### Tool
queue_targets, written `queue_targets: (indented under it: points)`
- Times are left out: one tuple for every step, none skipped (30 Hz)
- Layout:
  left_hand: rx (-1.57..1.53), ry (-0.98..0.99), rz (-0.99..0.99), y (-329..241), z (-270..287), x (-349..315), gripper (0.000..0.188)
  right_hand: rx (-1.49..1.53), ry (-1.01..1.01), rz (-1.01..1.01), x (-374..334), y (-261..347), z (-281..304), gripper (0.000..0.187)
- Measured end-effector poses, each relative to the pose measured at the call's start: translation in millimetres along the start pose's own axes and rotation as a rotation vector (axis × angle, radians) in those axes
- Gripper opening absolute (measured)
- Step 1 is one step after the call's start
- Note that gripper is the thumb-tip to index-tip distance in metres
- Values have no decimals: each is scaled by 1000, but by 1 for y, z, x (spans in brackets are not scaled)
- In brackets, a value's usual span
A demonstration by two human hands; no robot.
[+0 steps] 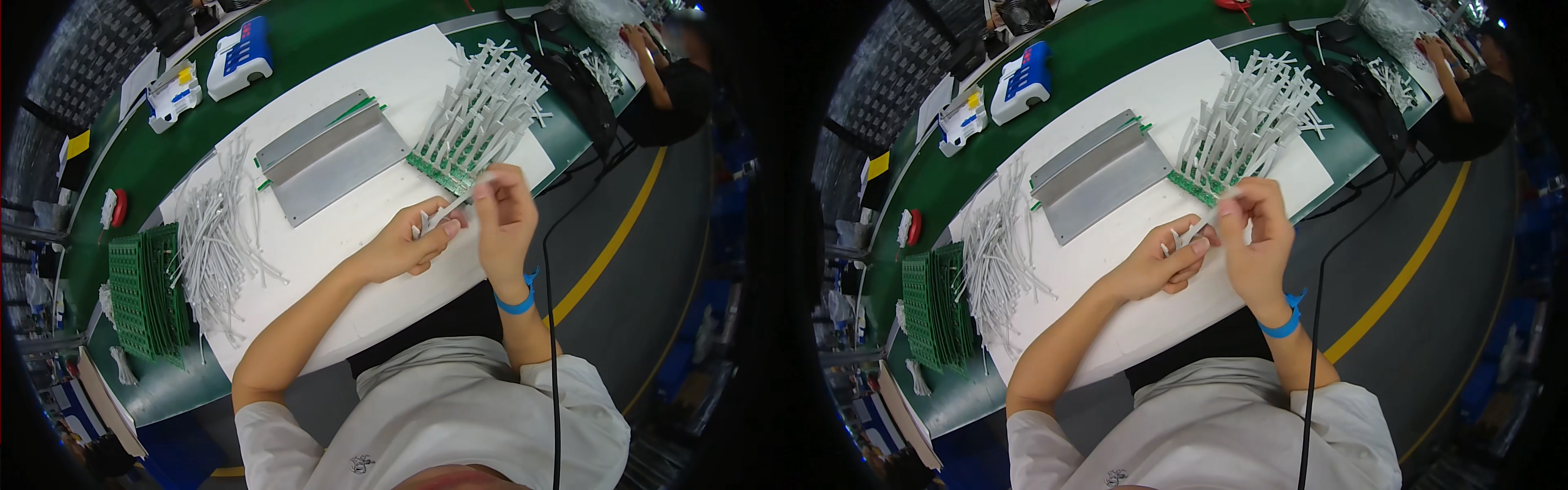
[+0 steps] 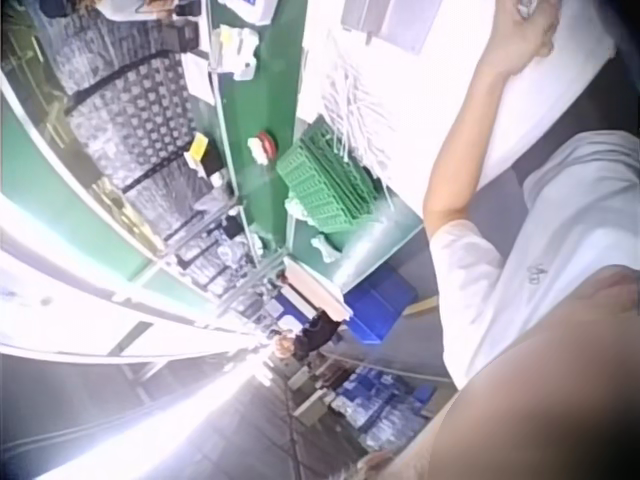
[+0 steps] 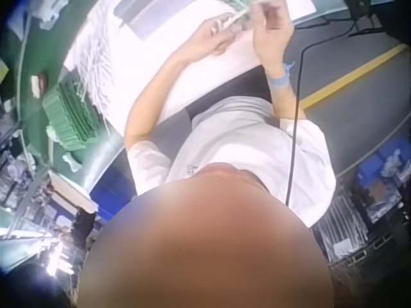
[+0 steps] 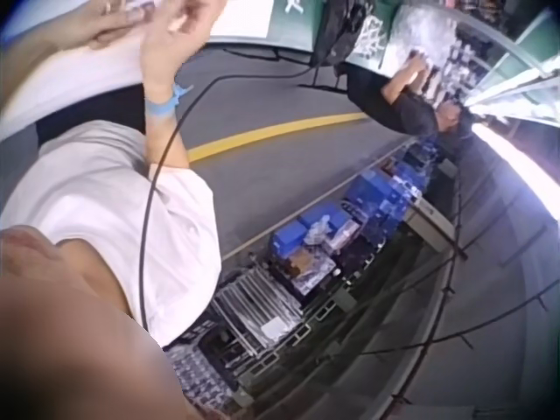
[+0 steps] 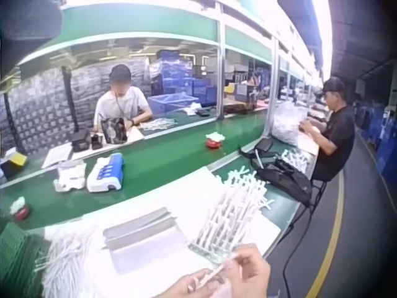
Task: Plugging individual white wires into a multi-pin green connector block mounted on a printed circuit board.
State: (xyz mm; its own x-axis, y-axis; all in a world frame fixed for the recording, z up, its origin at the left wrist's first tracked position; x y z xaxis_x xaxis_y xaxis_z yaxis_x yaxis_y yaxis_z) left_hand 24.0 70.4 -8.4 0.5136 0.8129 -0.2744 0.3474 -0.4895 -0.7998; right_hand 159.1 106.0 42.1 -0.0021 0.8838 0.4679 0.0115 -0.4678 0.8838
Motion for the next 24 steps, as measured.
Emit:
queue_targets:
  points:
    - [39,17,11,1,-2,0,17,77,-54,-28,4,3,4,15]
    - [78,34,21,2,-3,0,16,155,-109,-55,9,7,7,13]
    - [79,37,22,4,-2,1,16,220,-126,-76,15,7,9,10]
    - [12,-25,-48,2,5,1,15,222,-123,-75,18,7,18,10]
    - [-57,-79,-112,-2,10,3,15,278,36,-271,19,-6,22,9]
    - [-21,-162,-184,-7,14,2,12,330,196,-466,15,-16,17,9]
    - [-21,-162,-185,-6,16,2,12,120,309,-541,16,-13,12,11]
    - [274,-245,-340,-16,22,-2,12,120,310,-540,16,-14,10,11]
    - [572,-326,-491,-26,23,-7,15,13,378,-487,16,-12,4,14]
    - [569,-327,-493,-27,21,-8,15,-97,446,-432,16,-11,1,17]
    - [519,-362,-477,-29,19,-10,15,-99,449,-432,15,-11,0,17]
    - [469,-397,-461,-29,18,-11,15,-98,470,-456,11,-13,0,20]
    - [467,-398,-463,-29,17,-10,15,-97,490,-480,6,-15,-1,22]
    - [442,-403,-492,-31,16,-8,15,-99,492,-480,3,-18,-1,22]
    - [417,-408,-520,-33,16,-8,16,-172,489,-423,0,-21,-1,21]
    - [417,-409,-521,-33,17,-7,16,-242,485,-366,-1,-23,-2,21]
    - [398,-412,-484,-29,21,-5,16,-242,485,-365,-1,-22,-3,21]
    - [379,-415,-448,-25,25,-3,18,-259,479,-361,0,-19,-5,18]
    - [379,-414,-449,-21,27,-1,18,-277,472,-356,0,-17,-7,16]
    - [379,-427,-491,-19,29,0,18,-278,472,-355,1,-15,-9,16]
    - [378,-439,-534,-19,30,0,18,-266,444,-334,2,-13,-11,15]
    - [377,-438,-535,-19,29,0,18,-255,414,-314,4,-11,-10,15]
    - [404,-445,-534,-21,27,-1,18,-257,414,-313,6,-11,-9,15]
    - [431,-451,-534,-22,25,-2,18,-270,370,-293,10,-11,-5,14]
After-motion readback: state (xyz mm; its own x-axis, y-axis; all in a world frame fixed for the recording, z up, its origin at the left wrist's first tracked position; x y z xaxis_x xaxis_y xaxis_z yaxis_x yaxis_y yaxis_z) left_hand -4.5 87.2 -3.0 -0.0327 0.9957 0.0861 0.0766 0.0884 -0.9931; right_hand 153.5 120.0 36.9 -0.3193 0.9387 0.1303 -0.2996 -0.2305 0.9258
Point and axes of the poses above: each hand's wrist, its own x-axis towards the middle knuckle, its own z-axis out of the back of the hand, y = z × x, the point moved 7 cm from there along x, towards the middle knuckle, and after that the axes turned 2 degrees about -y, right-handed, at the moved point
